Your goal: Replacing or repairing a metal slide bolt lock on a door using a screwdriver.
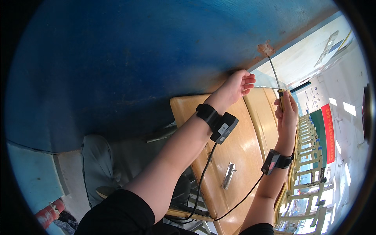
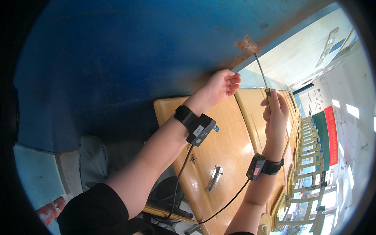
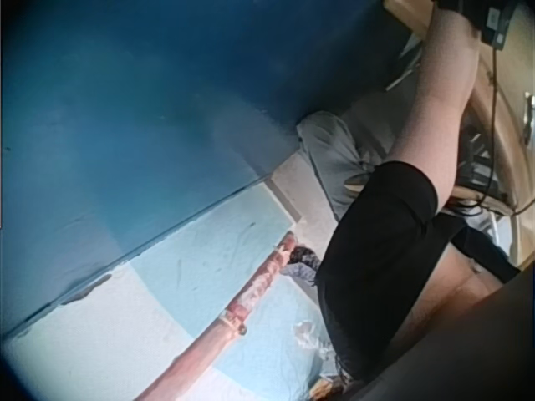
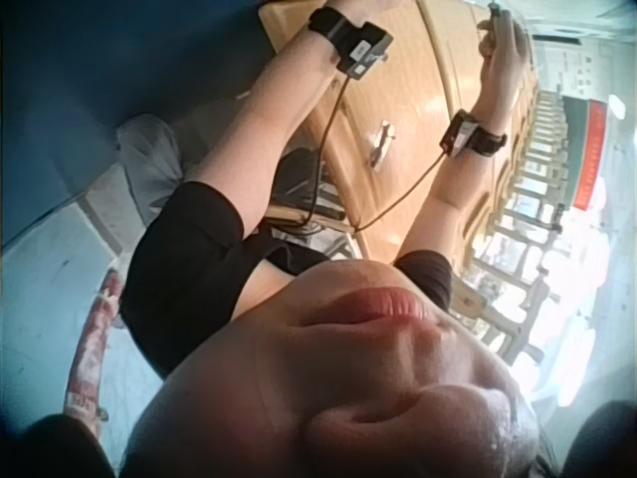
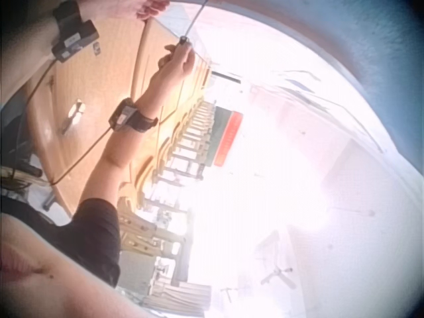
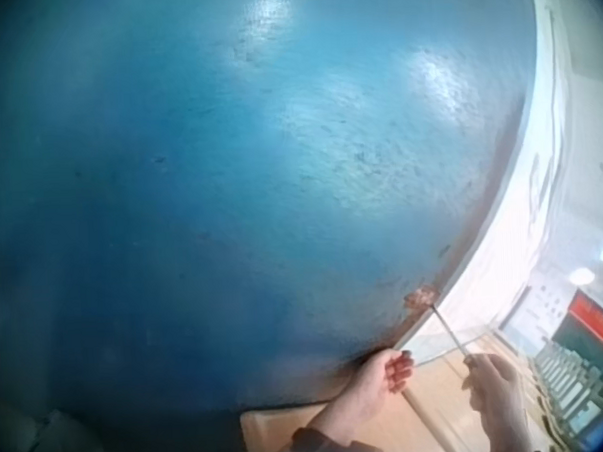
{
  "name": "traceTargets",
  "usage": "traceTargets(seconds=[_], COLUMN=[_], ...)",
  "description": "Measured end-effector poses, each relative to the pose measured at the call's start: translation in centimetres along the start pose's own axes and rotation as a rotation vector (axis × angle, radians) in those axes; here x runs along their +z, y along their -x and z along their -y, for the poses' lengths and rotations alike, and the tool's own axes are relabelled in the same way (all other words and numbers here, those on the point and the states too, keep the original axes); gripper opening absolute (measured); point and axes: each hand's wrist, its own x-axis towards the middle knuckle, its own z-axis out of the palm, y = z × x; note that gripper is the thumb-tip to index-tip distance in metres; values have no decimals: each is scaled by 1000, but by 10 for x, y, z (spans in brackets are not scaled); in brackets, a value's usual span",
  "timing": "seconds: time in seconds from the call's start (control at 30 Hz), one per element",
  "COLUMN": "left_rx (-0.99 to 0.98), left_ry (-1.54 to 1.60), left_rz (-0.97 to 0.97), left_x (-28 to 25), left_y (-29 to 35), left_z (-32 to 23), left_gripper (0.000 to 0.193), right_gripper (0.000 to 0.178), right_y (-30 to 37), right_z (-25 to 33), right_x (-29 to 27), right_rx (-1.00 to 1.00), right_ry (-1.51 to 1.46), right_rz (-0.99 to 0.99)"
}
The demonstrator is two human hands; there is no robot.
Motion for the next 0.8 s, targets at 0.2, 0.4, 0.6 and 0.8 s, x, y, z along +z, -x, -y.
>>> traceTargets(seconds=[0.2,0.4,0.6,0.8], left_rx=[3,3,-34,11], left_ry=[16,57,62,33], left_rz=[40,4,138,295], left_x=[5,2,-6,20], left_y=[5,17,1,0], left_z=[-1,-1,-19,-4], left_gripper=[19,16,14,42], right_gripper=[22,22,26,22], right_y=[18,27,42,106], right_z=[-8,-31,-24,-128], right_x=[-1,5,-62,-151], right_rx=[-167,-373,-415,108], right_ry=[-129,-124,-217,-590], right_rz=[-101,-351,-394,-311])
